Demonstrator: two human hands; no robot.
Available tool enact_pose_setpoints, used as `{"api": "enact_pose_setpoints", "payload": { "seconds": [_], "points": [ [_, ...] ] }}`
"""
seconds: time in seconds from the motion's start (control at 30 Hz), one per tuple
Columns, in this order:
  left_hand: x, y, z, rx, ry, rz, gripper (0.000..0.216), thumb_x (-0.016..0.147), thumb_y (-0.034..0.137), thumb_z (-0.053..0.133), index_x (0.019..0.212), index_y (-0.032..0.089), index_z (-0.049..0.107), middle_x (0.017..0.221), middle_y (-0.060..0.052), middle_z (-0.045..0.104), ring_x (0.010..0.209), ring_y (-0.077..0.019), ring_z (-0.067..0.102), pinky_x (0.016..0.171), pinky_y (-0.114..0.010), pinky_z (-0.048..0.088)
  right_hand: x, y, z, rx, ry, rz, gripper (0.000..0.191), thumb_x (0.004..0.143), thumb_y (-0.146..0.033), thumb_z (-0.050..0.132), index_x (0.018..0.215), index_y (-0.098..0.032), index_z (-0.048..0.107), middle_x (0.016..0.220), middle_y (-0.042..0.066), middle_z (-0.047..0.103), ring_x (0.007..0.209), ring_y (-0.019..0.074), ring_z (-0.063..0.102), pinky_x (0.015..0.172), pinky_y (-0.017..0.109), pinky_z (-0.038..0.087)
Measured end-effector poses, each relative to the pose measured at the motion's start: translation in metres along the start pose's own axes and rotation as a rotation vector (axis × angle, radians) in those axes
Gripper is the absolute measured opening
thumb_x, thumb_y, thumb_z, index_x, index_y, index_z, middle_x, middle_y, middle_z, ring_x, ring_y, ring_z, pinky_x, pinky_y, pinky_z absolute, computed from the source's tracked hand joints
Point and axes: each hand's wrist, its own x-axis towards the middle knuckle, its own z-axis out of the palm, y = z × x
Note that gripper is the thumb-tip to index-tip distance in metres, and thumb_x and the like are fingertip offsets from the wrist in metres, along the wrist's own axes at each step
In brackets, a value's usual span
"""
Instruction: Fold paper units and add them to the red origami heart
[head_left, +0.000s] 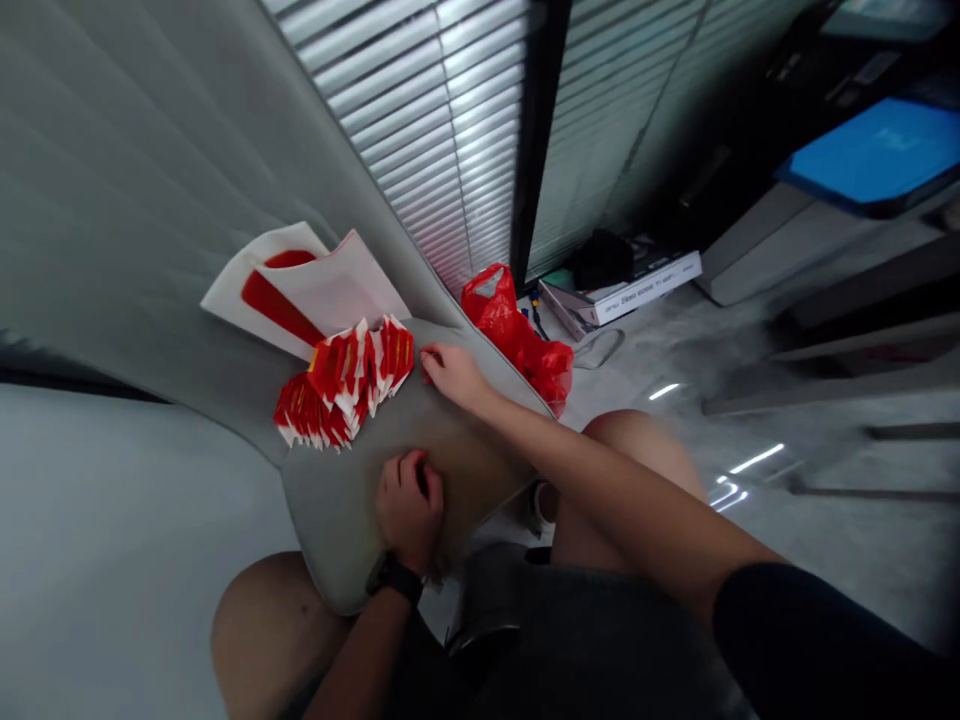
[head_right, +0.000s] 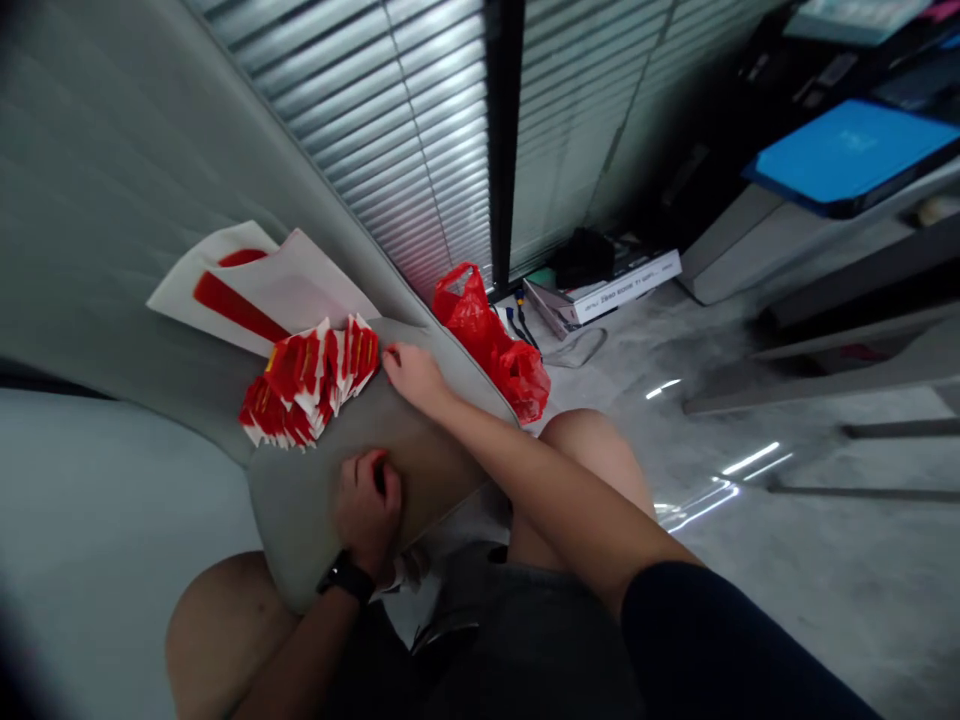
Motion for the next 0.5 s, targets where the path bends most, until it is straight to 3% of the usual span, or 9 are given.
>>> {"api": "enact_pose_setpoints", "payload": {
  "seconds": [0.1, 0.23, 0.4, 0.5],
  "points": [
    [0.005, -0.002, 0.001, -0.018, 0.008, 0.023, 0.021, 0.092, 0.019, 0.053, 0.11, 0.016, 0.064, 0.104, -0.011, 0.064, 0.097, -0.0266, 0.06, 0.088, -0.037, 0.046, -0.002, 0.012, 0.0, 0.08, 0.118, -0.01, 0.031, 0.101, -0.033, 0.044, 0.109, -0.018, 0.07, 0.082, 0.002, 0.074, 0.077, 0.0162, 0.068, 0.077, 0.026, 0.049],
    [0.004, -0.003, 0.004, -0.059, 0.016, 0.027, 0.022, 0.09, 0.015, 0.054, 0.109, 0.016, 0.064, 0.102, -0.01, 0.064, 0.097, -0.0268, 0.059, 0.088, -0.038, 0.046, -0.026, 0.028, 0.003, 0.076, 0.261, 0.036, 0.037, 0.099, -0.036, 0.04, 0.093, -0.018, 0.071, 0.078, 0.004, 0.073, 0.074, 0.019, 0.066, 0.076, 0.029, 0.05],
    [0.002, -0.001, 0.003, -0.094, 0.031, 0.021, 0.023, 0.089, 0.014, 0.054, 0.109, 0.016, 0.064, 0.1, -0.01, 0.064, 0.094, -0.0262, 0.059, 0.087, -0.038, 0.046, -0.101, 0.04, 0.029, 0.097, 0.438, 0.062, 0.044, 0.097, -0.049, 0.041, 0.103, -0.018, 0.072, 0.104, 0.01, 0.076, 0.095, 0.0228, 0.069, 0.089, 0.032, 0.05],
    [0.0, -0.002, 0.001, -0.158, 0.06, 0.02, 0.023, 0.088, 0.013, 0.053, 0.108, 0.017, 0.064, 0.1, -0.009, 0.064, 0.096, -0.0256, 0.06, 0.089, -0.038, 0.047, -0.15, 0.048, 0.046, 0.123, 0.434, 0.127, 0.048, 0.094, -0.054, 0.043, 0.096, -0.018, 0.074, 0.097, 0.011, 0.077, 0.09, 0.0238, 0.07, 0.085, 0.032, 0.053]
  ]
}}
